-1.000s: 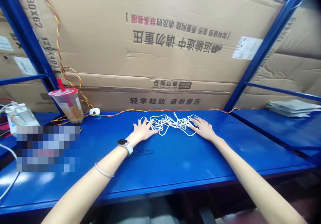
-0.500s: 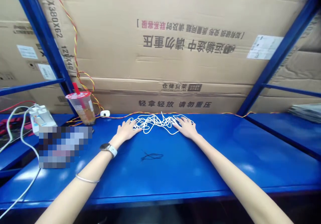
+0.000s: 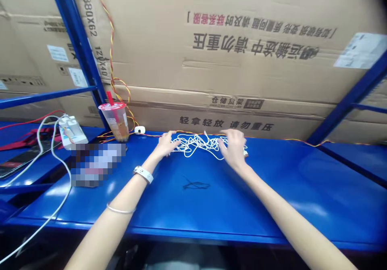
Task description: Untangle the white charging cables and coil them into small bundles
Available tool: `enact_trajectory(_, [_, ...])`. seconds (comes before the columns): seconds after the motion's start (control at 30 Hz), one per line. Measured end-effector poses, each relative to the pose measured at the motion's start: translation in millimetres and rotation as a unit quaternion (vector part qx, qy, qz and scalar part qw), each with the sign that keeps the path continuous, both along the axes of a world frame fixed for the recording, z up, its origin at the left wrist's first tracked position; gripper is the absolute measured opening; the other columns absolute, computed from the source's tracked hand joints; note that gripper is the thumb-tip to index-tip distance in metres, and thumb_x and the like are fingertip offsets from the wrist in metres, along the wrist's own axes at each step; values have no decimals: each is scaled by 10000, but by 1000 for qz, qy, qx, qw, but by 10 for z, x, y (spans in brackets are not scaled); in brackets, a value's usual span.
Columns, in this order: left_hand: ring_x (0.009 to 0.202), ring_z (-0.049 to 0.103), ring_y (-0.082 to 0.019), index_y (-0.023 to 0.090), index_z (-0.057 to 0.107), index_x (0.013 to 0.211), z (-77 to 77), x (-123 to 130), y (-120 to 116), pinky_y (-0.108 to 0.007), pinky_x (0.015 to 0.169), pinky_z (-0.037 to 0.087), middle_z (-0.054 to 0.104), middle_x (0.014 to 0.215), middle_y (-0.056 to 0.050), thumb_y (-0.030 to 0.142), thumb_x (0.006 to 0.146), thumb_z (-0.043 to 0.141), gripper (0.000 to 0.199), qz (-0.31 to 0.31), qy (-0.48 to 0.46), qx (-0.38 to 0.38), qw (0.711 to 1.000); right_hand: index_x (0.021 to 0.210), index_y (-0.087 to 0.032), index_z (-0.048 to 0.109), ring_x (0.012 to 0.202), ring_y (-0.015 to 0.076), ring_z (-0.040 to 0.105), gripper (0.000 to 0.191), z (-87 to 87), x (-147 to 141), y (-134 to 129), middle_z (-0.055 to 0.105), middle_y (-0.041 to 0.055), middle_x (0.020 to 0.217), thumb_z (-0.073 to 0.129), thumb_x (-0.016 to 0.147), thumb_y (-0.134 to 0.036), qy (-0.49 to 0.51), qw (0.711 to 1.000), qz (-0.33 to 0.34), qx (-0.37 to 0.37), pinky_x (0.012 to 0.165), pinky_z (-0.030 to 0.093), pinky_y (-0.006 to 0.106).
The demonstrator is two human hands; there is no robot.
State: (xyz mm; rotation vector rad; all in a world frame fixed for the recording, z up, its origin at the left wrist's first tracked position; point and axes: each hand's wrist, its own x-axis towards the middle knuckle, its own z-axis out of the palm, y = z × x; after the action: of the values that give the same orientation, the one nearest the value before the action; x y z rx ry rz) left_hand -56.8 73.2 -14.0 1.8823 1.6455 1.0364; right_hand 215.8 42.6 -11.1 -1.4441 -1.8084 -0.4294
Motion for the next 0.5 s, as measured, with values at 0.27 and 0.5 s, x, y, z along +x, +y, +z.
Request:
enact_trajectory(0.27, [1083,575,-218,143,576,1105,-18,94,18,-325,923,433,597,1194,-147,296,791,598,349,44,-130,-32,990,1193,-212,577,1090,256,480,305,56,-1285,-557,563,112,1204,531,901,-288,-195,877,402,-176,890,397,417])
enact_trajectory(0.5, [1108,553,-209,156,563,1105,-19,-23,40,-327,940,420,591,1194,-129,289,802,569,331,64,-113,-10,991,913,-180,683,944,198,514,169,47,-1275,-438,671,56,897,516,916,-199,-175,839,467,-218,851,387,348])
